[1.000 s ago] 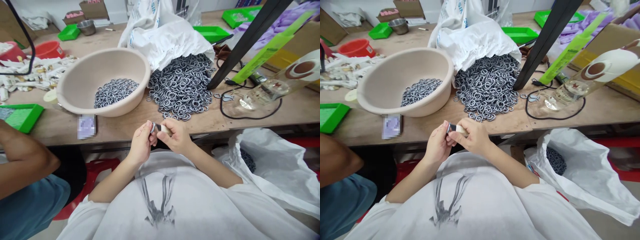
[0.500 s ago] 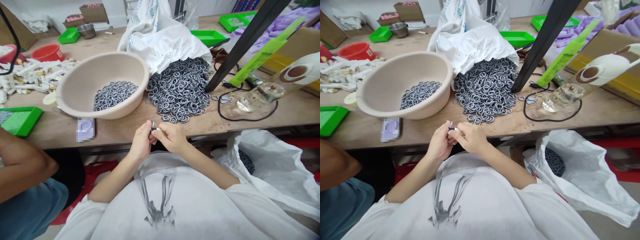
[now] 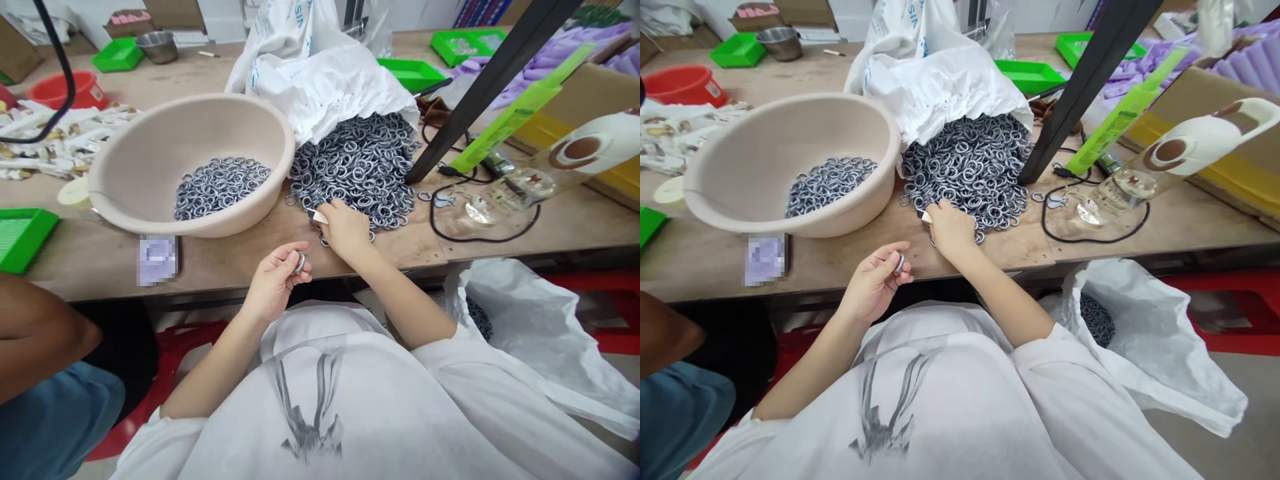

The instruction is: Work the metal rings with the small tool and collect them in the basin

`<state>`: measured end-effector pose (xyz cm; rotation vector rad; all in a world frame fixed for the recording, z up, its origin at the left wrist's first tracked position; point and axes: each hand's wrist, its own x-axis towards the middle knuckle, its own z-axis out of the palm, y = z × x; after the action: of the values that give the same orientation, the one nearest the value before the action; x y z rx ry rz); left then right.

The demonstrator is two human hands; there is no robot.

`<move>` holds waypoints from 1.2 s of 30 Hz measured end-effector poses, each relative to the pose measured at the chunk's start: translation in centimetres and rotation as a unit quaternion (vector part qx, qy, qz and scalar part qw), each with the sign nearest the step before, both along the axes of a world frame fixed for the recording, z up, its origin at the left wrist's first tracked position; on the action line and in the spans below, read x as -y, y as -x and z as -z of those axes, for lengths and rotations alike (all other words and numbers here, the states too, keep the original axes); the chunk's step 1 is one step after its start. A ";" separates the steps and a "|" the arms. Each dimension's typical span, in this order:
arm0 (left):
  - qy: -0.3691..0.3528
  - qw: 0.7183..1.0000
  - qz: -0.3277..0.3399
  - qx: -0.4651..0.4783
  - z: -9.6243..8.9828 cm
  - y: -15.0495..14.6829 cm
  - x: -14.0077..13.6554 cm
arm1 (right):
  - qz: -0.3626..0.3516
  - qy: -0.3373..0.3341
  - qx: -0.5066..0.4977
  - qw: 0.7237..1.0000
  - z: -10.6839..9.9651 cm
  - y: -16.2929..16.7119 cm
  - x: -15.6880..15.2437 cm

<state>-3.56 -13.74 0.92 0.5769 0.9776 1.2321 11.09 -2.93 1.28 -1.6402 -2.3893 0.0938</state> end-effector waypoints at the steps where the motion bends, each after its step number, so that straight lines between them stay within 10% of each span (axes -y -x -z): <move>1: 0.006 1.000 -0.010 0.009 0.0 0.3 -0.1 | 0.004 -0.002 0.001 1.000 0.0 0.2 -0.2; 8: 0.043 0.996 -0.060 0.041 -0.4 1.0 -0.9 | -0.014 0.028 -0.204 0.979 -0.3 -0.3 -0.1; 14: 0.043 0.998 0.038 0.026 -0.6 -0.4 -1.4 | -0.164 0.310 -0.565 0.747 0.1 0.2 3.1; 16: 0.057 0.992 0.100 0.048 -1.0 -0.8 -1.2 | -0.175 0.336 -0.595 0.709 0.1 0.2 3.9; 29: -0.012 0.999 0.052 -0.008 -1.6 -1.5 1.0 | -0.133 0.119 -0.523 0.834 0.1 -0.2 5.9; 36: -0.016 1.000 -0.016 0.002 -1.6 -1.8 0.8 | -0.244 0.060 -0.359 0.899 -0.8 -1.0 7.6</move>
<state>-1.77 -14.51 2.55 0.5867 0.9683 1.2782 12.10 -10.55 2.09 -0.7763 -2.1303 0.7972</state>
